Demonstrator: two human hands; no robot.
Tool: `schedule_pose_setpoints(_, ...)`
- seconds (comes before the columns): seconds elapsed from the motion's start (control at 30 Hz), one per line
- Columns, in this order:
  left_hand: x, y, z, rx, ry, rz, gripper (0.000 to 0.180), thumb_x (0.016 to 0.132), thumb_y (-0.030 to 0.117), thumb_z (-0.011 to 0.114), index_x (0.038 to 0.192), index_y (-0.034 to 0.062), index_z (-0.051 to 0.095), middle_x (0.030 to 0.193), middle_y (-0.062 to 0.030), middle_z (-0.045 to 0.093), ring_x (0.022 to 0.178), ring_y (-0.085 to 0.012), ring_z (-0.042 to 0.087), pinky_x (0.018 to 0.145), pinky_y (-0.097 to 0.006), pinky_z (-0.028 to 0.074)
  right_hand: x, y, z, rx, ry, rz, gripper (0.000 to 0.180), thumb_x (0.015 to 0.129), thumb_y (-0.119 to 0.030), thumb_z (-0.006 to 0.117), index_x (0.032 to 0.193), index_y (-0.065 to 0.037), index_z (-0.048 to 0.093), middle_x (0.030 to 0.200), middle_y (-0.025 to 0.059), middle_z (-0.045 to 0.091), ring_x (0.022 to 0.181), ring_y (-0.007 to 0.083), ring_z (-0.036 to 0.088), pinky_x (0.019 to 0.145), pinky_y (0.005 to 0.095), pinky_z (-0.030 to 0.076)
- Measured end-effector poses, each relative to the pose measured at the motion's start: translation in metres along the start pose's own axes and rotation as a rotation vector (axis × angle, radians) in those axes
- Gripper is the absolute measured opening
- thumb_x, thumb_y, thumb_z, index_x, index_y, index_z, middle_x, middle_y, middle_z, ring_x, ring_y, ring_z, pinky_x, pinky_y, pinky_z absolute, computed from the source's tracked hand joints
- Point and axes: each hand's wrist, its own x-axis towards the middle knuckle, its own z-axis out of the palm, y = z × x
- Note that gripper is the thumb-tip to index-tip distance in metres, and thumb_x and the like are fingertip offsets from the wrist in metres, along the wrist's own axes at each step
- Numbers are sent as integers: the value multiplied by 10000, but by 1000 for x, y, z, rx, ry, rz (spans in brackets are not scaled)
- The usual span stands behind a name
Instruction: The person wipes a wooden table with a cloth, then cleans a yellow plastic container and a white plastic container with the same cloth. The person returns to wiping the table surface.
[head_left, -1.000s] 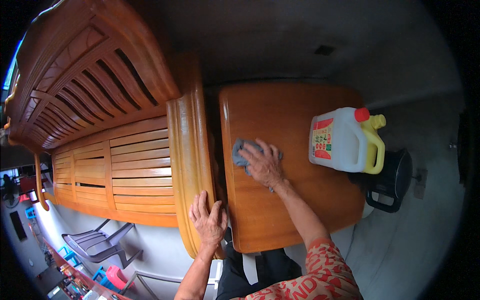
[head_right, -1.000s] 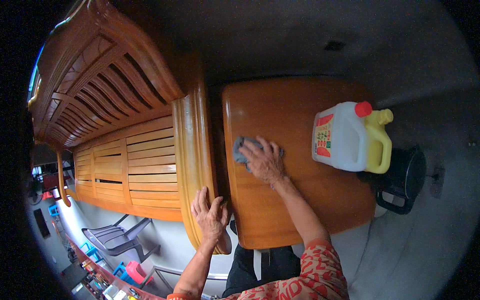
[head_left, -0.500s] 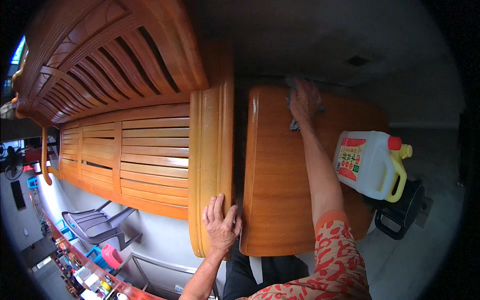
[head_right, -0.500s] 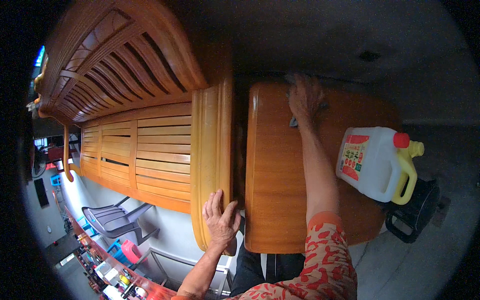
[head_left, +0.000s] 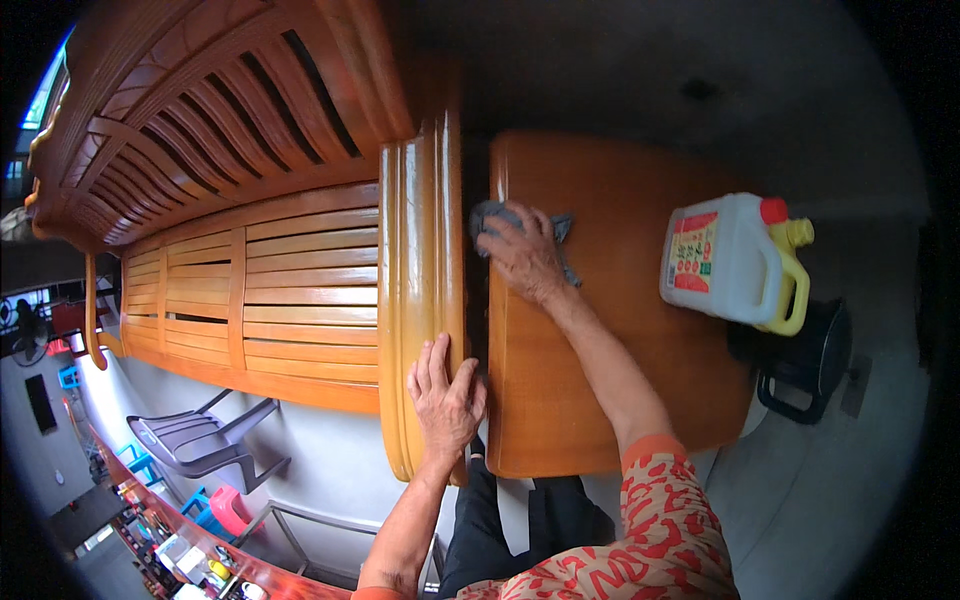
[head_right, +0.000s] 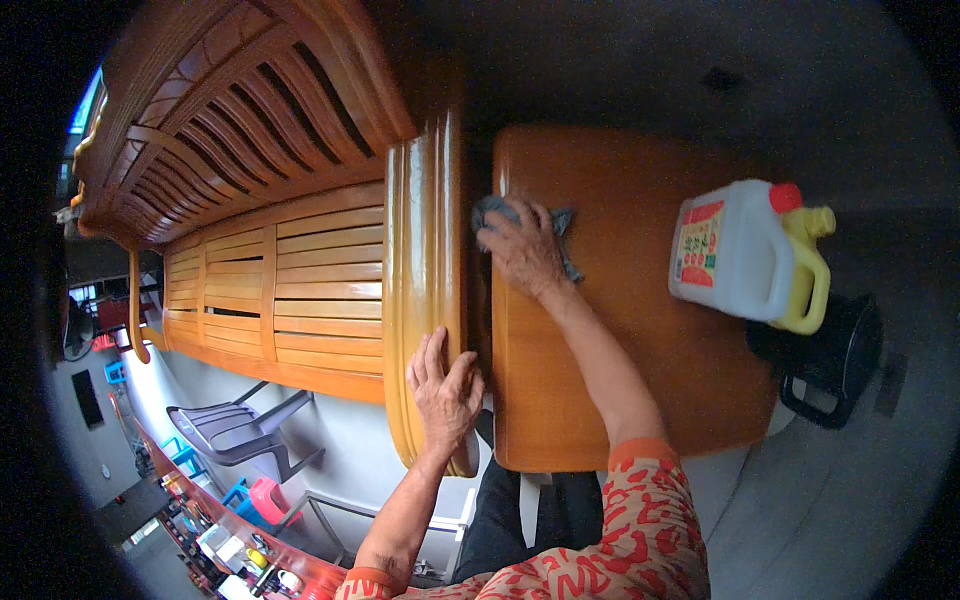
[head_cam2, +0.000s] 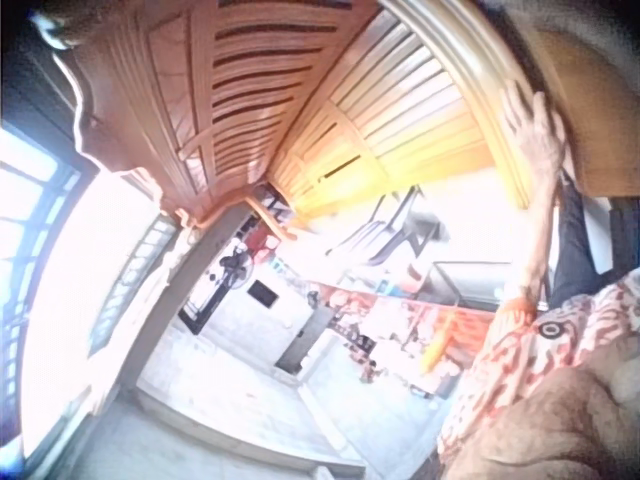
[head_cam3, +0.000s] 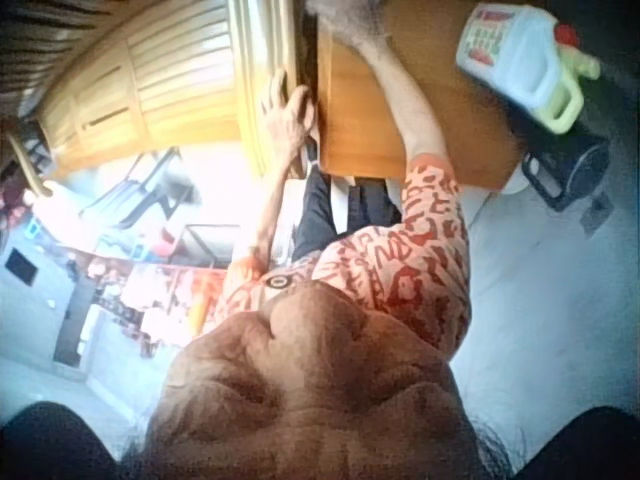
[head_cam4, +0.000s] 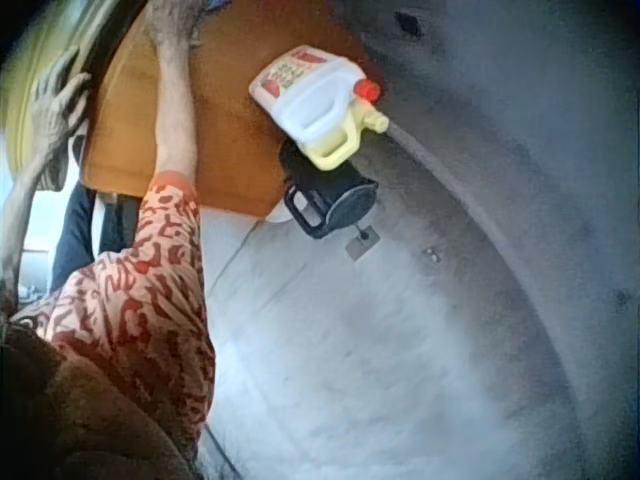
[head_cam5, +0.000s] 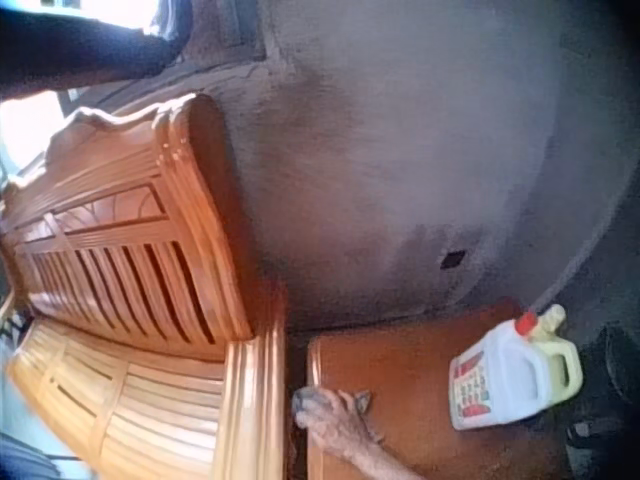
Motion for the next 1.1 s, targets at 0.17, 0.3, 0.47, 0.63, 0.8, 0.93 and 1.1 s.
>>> schedule_pose_setpoints(0.17,-3,-2,5,-11,45,24,212,762,167,661,968,120,658,1379,-151,429,1296,-341,369,1052,-474,268,-82,-49,-12,136,-93,-39,256,791,-150,637,1043,-193,641,1305,27,486,1296,283,339,1075,519,235)
schedule_pose_setpoints(0.3,-2,-2,8,-15,72,47,194,769,167,659,958,125,655,1382,-150,424,1297,-344,368,1056,-479,265,-165,-87,-16,187,-107,-36,299,771,-130,623,1061,-205,632,1300,19,482,1300,276,344,1070,506,239)
schedule_pose_setpoints(0.47,-4,-2,7,3,71,56,182,771,169,655,949,133,654,1389,-145,420,1308,-348,355,1060,-483,260,-242,-121,-34,160,-225,-94,295,835,-145,565,1115,-229,599,1315,3,466,1290,262,349,1049,471,275)
schedule_pose_setpoints(0.63,-3,-3,9,3,56,54,185,762,165,661,944,133,659,1392,-141,417,1313,-347,350,1065,-482,253,-224,-100,-35,71,-180,-107,307,888,-172,499,1173,-265,564,1346,-10,436,1275,257,351,1043,423,283)
schedule_pose_setpoints(0.8,-2,0,5,-3,27,30,201,758,162,663,956,134,662,1389,-138,419,1316,-343,346,1070,-474,246,-181,-66,-31,-18,-110,-73,457,783,-177,650,1220,-275,561,1371,-32,424,1287,253,333,1020,431,291)
schedule_pose_setpoints(0.93,-1,0,5,14,6,2,211,757,165,667,966,140,667,1393,-137,417,1316,-338,345,1070,-467,247,-141,-35,-29,-71,-57,35,445,812,-193,635,1243,-252,541,1356,-15,445,1248,287,379,969,470,325)
schedule_pose_setpoints(1.1,-2,-2,8,44,-9,-13,216,752,167,672,967,154,683,1397,-131,417,1314,-332,349,1070,-462,249,-98,5,-32,-120,-47,122,398,865,-209,582,1260,-222,535,1363,16,449,1249,316,380,985,496,324)
